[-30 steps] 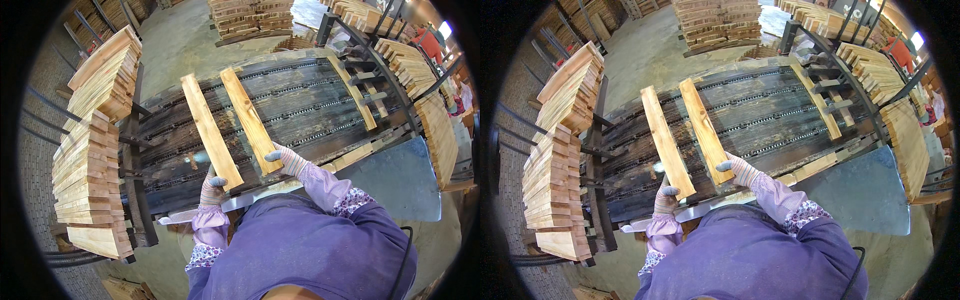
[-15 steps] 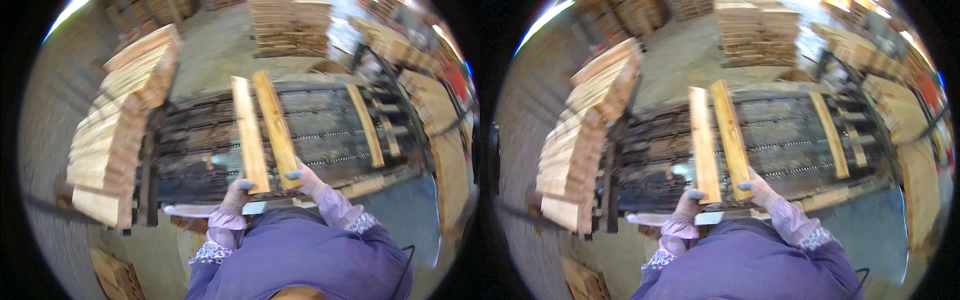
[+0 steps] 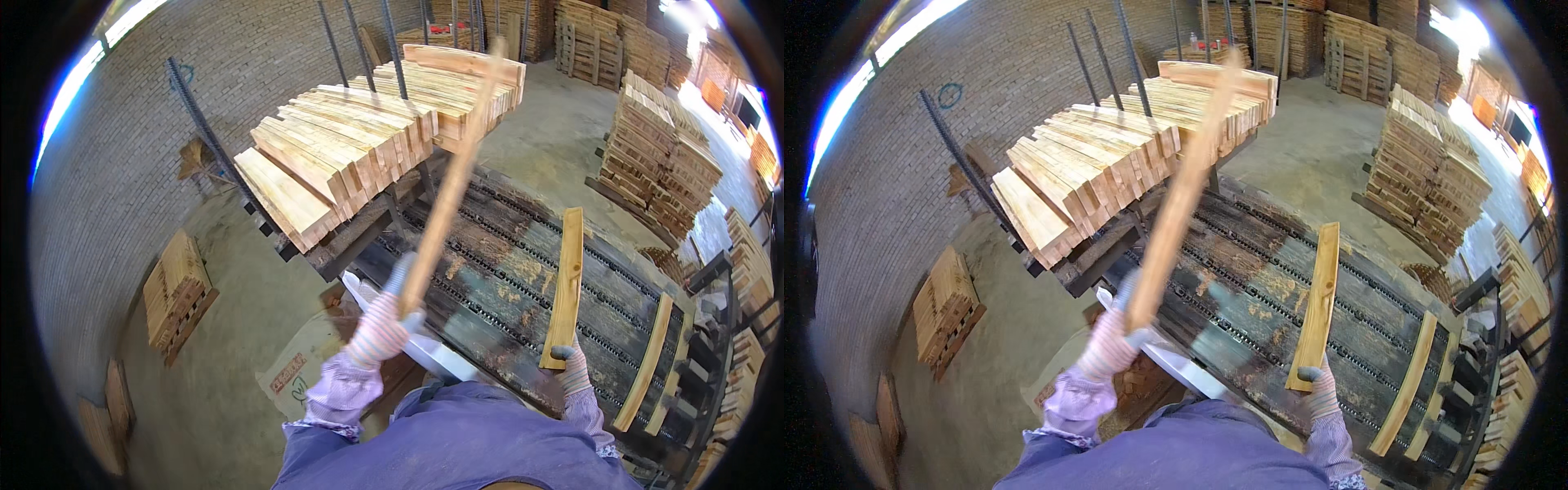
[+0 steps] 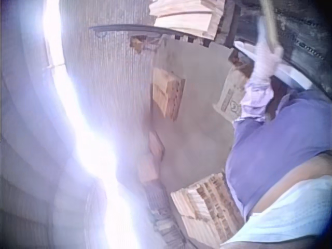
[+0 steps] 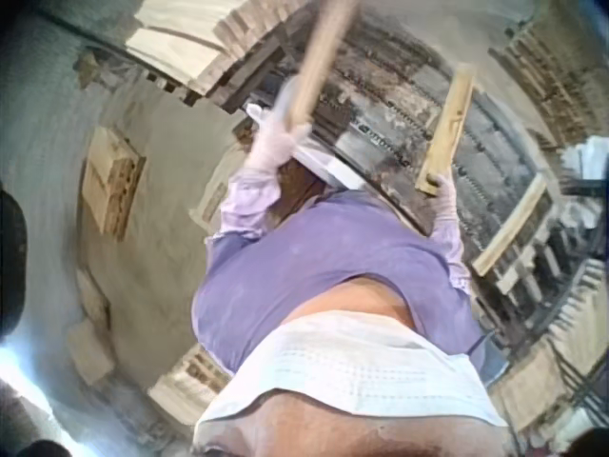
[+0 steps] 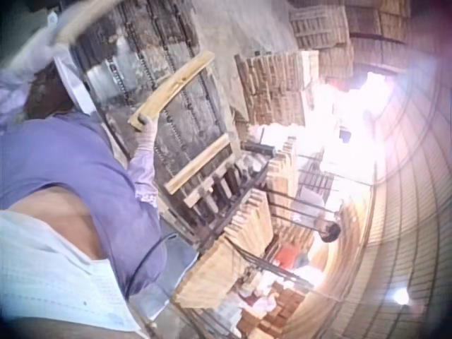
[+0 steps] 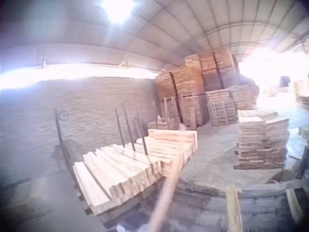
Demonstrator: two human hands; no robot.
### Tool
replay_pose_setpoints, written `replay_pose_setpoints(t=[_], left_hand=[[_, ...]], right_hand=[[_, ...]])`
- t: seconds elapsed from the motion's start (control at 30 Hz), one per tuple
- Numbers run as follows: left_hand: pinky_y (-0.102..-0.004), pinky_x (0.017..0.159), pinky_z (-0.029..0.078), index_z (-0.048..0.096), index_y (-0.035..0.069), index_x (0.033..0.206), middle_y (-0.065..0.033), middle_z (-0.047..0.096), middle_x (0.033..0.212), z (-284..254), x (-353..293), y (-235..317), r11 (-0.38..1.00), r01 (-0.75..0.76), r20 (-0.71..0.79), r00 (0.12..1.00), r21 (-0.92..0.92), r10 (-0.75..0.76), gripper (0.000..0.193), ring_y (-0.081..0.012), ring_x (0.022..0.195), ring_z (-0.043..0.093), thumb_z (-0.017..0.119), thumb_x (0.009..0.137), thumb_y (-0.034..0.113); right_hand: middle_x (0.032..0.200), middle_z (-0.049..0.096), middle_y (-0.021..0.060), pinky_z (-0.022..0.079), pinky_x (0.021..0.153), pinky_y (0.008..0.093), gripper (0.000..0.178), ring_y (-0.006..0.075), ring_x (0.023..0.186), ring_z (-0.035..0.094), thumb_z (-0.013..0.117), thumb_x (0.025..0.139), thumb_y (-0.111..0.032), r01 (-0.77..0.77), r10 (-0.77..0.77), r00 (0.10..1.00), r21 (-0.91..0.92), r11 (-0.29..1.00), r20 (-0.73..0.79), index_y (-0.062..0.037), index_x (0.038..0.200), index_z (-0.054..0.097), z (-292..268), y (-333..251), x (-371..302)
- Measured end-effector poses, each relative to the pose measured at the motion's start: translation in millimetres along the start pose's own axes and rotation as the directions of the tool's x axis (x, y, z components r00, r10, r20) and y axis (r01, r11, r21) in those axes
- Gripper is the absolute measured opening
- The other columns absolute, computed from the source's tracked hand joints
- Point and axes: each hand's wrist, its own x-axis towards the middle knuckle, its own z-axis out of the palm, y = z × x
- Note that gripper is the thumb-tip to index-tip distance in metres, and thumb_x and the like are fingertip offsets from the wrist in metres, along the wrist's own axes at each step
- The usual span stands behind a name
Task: The person repeatedly picks up wooden planks from a conveyor belt and stacks them onto a growing pile to the left. The action is continuous and repetitive, with the person handling one or two planks at a time and placing them in an organized stack.
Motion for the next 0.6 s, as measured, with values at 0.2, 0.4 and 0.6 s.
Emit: replay_pose_setpoints(t=[0.2,0.4,0.6], left_hand=[[-0.0320,0.094,0.054,0.048,-0.001,0.154,-0.0100,0.066,0.128,-92,-16,47,0.989,-0.124,-0.510,0.847,0.082,0.149,0.070,-0.0203,0.108,0.066,0.066,0.086,0.001],[-0.0285,0.095,0.051,0.061,0.002,0.140,-0.0045,0.070,0.117,-134,9,53,0.958,-0.226,-0.658,0.751,-0.179,0.054,0.049,-0.0167,0.104,0.065,0.068,0.092,0.007],[-0.0317,0.092,0.054,0.066,0.002,0.134,-0.0064,0.071,0.113,-136,28,68,0.938,-0.131,-0.597,0.797,-0.321,-0.093,0.043,-0.0196,0.102,0.068,0.067,0.092,0.013]], right_hand=[[0.111,0.065,0.0128,0.065,0.077,0.0474,0.077,0.0337,0.093,0.072,0.055,0.073,0.007,0.020,-0.021,0.998,0.013,1.000,0.067,-0.0090,0.148,0.048,5,-30,9],[0.110,0.065,0.0104,0.065,0.077,0.0441,0.077,0.0282,0.092,0.072,0.058,0.073,0.007,0.016,-0.018,0.991,0.018,1.000,0.130,-0.0109,0.147,0.051,-8,-45,-8],[0.106,0.068,0.0115,0.064,0.076,0.0446,0.073,0.0293,0.089,0.072,0.059,0.073,0.005,0.030,-0.039,0.995,0.097,0.995,0.096,-0.0110,0.143,0.053,-20,-57,-42]])
